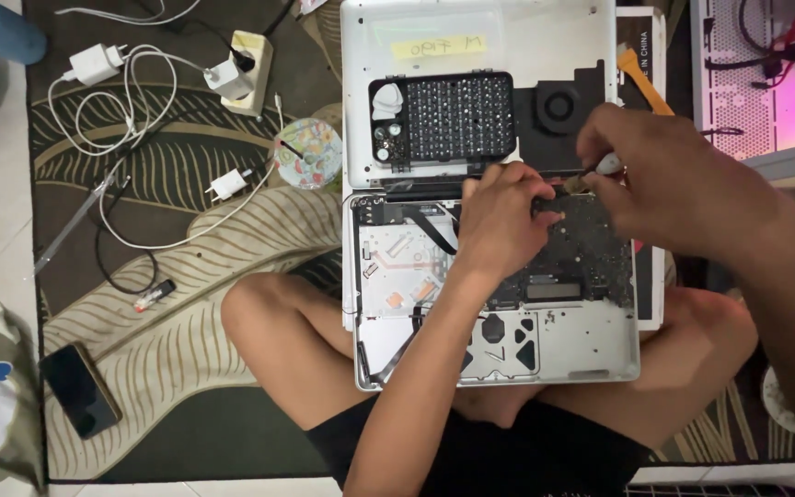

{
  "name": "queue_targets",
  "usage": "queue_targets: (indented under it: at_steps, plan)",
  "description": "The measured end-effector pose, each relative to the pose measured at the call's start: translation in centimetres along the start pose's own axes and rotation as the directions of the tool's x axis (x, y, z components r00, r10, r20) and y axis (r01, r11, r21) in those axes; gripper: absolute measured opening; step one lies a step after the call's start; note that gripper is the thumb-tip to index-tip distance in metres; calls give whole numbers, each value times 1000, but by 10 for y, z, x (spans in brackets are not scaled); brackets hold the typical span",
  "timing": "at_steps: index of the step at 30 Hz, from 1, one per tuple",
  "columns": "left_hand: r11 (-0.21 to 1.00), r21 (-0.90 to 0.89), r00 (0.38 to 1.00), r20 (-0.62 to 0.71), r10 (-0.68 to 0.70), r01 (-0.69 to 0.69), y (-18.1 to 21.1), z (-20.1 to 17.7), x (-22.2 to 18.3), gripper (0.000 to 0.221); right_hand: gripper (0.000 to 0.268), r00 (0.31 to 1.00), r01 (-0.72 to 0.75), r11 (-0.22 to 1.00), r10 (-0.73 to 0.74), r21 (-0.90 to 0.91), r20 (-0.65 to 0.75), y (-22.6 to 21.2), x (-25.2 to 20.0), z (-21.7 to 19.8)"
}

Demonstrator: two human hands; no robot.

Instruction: Removing the logic board and other internal components from a laptop using a screwdriver and manual manipulation of cables.

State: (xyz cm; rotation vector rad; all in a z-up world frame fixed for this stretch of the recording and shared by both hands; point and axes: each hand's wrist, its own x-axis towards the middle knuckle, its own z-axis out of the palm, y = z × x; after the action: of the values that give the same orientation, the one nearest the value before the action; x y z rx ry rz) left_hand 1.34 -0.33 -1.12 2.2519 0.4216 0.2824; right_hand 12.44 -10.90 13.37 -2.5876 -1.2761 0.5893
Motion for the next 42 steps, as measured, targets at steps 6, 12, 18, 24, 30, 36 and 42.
queue_targets:
  at_steps: [6,12,18,24,30,36,42]
  plan:
    - [999,-40,999,24,-35,36,9,-11,0,15,18,981,-192,981,191,14,14,22,-14,-6]
    - [972,-216,994,-67,85,-97,40,-44,-20,13,20,939,97,701,172,706,-299,108,-51,33]
    - [910,-362,977,-150,155,-200,56,-85,-33,3,12,886,244,200,352,949,-302,135,-77,83]
    - [987,-156,973,-229,11,-48,15,-130,-4,12,19,732,354,71,599,933,-324,155,-72,144]
    - [995,-94,960,-280,0,-27,-23,-144,34,3,19,550,370,255,715,893,-432,147,-62,185]
    - [989,84,977,-167,131,-118,-48,-141,88,7,20,538,341,370,677,864,-502,148,-63,192]
    - [943,271,981,48,186,-192,-63,-132,119,3,20,547,272,331,719,904,-428,126,-62,177]
